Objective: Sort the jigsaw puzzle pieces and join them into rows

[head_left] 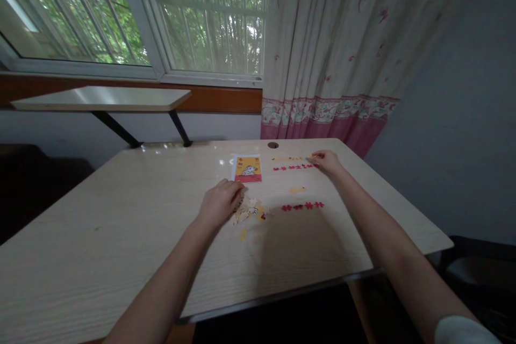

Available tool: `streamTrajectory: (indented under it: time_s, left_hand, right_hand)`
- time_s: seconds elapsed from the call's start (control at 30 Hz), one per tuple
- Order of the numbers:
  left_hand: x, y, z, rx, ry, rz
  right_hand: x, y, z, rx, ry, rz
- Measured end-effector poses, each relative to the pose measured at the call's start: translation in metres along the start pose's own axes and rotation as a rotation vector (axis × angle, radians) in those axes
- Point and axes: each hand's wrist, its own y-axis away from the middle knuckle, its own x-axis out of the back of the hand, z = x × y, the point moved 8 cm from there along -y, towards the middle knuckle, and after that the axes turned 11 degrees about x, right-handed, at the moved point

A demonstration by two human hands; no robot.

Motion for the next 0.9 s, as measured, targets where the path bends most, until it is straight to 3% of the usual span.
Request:
streamTrajectory:
  time_s: [0.3,0.47,0.63,0.73,0.8,0.9]
  left_hand:
    - [-0.001,0.001,0.006,-0.025,-0.017,-0.016]
    - [-0.002,0.002,0.009,-0.036,0.001,-0.026]
    - [-0.002,0.003,0.009,-0.042,0.022,-0.014]
    - [-0.001,0.002,0.008,-0.043,0.038,-0.008]
    - [-0.001,0.002,0.007,-0.043,0.040,-0.008]
    - [-0.002,0.001,0.005,-0.031,0.040,-0.012]
  right_hand:
    - [-0.016,-0.020,0.009,-0.044,0.081,-0.138]
    - [-0.021,-0.024,0.003,-0.041,0.135,-0.177]
    - [-0.013,-0.023,-0.013,-0.017,0.212,-0.159]
    - [-0.005,-0.018,-0.040,0.050,0.254,-0.087]
    - [-0.008,-0.006,-0.074,0.175,0.242,-0.066]
    - [-0.025,0.038,-0.152,0.641,0.088,-0.147]
